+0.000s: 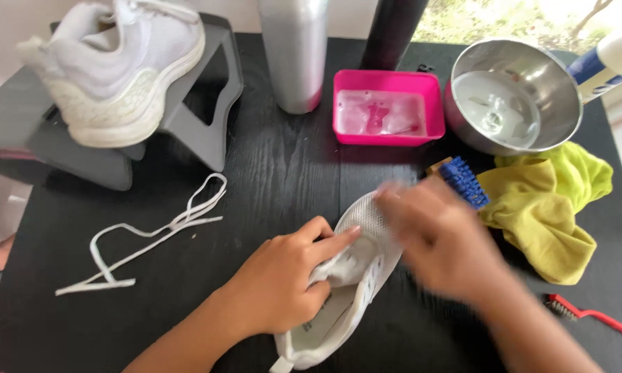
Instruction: Scrubbing the mesh upper of a white sneaker with a brush and soapy water, then wiping it clean with a cloth.
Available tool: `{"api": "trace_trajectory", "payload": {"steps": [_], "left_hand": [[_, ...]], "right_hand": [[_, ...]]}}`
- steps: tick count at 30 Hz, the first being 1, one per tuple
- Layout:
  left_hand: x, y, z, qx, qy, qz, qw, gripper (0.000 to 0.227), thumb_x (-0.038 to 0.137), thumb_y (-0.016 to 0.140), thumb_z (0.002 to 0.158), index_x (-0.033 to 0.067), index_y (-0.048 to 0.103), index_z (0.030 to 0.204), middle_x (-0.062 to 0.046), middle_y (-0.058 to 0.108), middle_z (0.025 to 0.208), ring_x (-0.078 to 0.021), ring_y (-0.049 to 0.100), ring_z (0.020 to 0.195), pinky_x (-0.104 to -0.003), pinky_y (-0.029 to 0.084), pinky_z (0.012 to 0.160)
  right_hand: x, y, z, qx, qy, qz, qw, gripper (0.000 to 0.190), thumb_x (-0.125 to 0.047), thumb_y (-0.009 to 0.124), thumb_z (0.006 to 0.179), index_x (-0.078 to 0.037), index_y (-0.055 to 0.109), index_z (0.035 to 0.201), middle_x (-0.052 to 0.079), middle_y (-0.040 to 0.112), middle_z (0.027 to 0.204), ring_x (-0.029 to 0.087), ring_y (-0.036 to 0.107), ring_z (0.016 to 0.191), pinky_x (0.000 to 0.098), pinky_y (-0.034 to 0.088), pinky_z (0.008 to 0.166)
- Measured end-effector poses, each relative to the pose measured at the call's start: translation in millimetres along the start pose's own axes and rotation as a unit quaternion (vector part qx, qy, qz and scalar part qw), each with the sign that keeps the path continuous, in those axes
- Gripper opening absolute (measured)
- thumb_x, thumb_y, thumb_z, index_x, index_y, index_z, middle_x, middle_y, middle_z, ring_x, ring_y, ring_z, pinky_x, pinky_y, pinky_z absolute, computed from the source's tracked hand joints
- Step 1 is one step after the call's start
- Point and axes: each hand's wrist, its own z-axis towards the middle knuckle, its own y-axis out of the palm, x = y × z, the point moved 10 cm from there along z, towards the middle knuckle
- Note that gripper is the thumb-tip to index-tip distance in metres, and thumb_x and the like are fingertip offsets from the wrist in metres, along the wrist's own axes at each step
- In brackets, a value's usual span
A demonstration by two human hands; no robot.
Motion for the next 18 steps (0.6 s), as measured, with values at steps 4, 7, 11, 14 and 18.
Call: {"api": "trace_trajectory", "payload": {"steps": [4, 7, 11, 14, 18], "left_hand": [[-4.9, 4.4, -0.9, -0.015, -0.026, -0.013, 0.999, 0.071, 0.016, 0.055, 0.079, 0.0238, 0.053, 0.150, 0.003, 0.056, 0.110, -0.0299, 0.062, 0.061, -0.049, 0.053, 0.067], [-6.8, 0.4, -2.6, 0.015, -0.021, -0.031, 0.999, 0.065, 0.016, 0.057, 0.077, 0.0210, 0.059, 0.142, 0.004, 0.060, 0.108, -0.0262, 0.064, 0.060, -0.045, 0.055, 0.069], [-10.2, -0.3, 0.8, 0.011, -0.015, -0.049, 0.999, 0.059, 0.022, 0.060, 0.071, 0.0223, 0.061, 0.130, 0.002, 0.060, 0.110, -0.0286, 0.070, 0.079, -0.047, 0.054, 0.071], [-16.2, 3.5, 1.1, 0.012, -0.026, -0.052, 0.998, 0.054, 0.021, 0.061, 0.072, 0.0216, 0.061, 0.126, 0.004, 0.057, 0.104, -0.0275, 0.063, 0.066, -0.044, 0.051, 0.064], [-14.9, 1.9, 1.0, 0.023, -0.008, -0.045, 0.999, 0.047, 0.019, 0.062, 0.072, 0.0186, 0.061, 0.119, 0.005, 0.058, 0.104, -0.0247, 0.064, 0.068, -0.041, 0.052, 0.063]], "right_hand": [[20.6, 21.7, -2.0, -0.076, 0.079, 0.025, 0.994, 0.039, -0.019, 0.058, 0.096, -0.014, 0.063, 0.134, 0.005, 0.064, 0.106, 0.023, 0.065, 0.082, 0.0387, 0.053, 0.069], [33.7, 2.9, -0.5, -0.042, 0.108, -0.035, 0.993, 0.038, -0.019, 0.060, 0.096, -0.013, 0.065, 0.133, 0.006, 0.064, 0.107, 0.026, 0.065, 0.092, 0.0425, 0.052, 0.077], [-5.7, 12.9, -10.3, -0.075, 0.037, 0.077, 0.994, 0.040, -0.014, 0.060, 0.093, -0.005, 0.063, 0.132, 0.011, 0.066, 0.107, 0.025, 0.068, 0.086, 0.0342, 0.054, 0.076], [33.6, 26.3, -11.5, -0.082, 0.102, -0.024, 0.991, 0.041, -0.023, 0.059, 0.095, -0.019, 0.066, 0.135, 0.005, 0.067, 0.114, 0.026, 0.070, 0.096, 0.0405, 0.055, 0.076], [27.3, -3.2, -10.9, 0.004, 0.079, -0.085, 0.993, 0.045, -0.019, 0.061, 0.099, -0.015, 0.061, 0.144, 0.006, 0.055, 0.098, 0.022, 0.054, 0.065, 0.0367, 0.044, 0.052]]}}
